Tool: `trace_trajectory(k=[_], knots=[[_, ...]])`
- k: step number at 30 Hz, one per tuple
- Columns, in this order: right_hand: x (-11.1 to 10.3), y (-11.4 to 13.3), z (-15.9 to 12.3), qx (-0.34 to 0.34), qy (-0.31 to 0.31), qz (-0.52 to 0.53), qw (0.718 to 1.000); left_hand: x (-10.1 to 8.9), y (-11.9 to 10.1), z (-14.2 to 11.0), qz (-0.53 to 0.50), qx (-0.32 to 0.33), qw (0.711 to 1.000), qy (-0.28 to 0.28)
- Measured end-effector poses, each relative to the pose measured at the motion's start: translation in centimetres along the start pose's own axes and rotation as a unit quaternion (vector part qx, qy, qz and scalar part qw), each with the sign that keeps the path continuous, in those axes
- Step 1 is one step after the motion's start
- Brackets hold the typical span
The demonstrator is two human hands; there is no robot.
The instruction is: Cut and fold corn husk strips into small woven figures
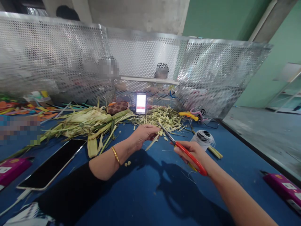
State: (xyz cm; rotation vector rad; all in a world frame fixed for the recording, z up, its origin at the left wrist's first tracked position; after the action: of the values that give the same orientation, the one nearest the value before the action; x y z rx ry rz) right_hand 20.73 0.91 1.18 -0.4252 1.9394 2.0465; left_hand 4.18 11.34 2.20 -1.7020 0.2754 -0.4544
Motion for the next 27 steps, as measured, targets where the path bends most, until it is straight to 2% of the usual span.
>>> trace_trajectory(k=[5,9,14,17,21,24,27], knots=[[-0.4,-0.3,0.2,-0.037,-0.027,-0.020,0.999,0.0,-0.2,-0.1,0.004,0.002,1.000,-0.002],[-1.1,-0.3,0.3,-0.026,-0.069,-0.016,0.997,0.0,-0.2,-0.2,-0.004,0.009,1.000,0.000],[-1.5,0.8,-0.1,-0.018,-0.141,0.003,0.990,0.1,-0.2,-0.1,-0.099,0.011,0.995,0.027],[-1.3,1.1,-0.2,-0.025,-0.142,0.025,0.989,0.2,-0.4,-0.2,-0.135,-0.004,0.990,0.046],[-1.3,0.9,-0.2,-0.066,-0.140,0.025,0.988,0.5,-0.6,-0.5,-0.142,-0.006,0.988,0.064],[-1.6,0.7,-0.4,-0.082,-0.166,0.002,0.983,0.5,-0.7,-0.6,-0.177,0.006,0.984,0.030],[-1.3,1.1,-1.0,-0.077,-0.127,-0.024,0.989,0.0,-0.8,-0.4,-0.182,0.018,0.982,-0.056]])
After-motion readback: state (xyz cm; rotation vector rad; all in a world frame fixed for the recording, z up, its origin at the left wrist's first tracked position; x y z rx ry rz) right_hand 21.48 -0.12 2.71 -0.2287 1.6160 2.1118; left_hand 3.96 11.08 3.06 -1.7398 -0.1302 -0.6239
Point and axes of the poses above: each hand's wrist, its own z-axis towards the middle knuckle, its own x-axis out of the palm, y = z × x, the point moved 3 cm from there along z, towards the middle knuckle, and after that the axes turned 2 degrees about -y, right-handed, at the moved point
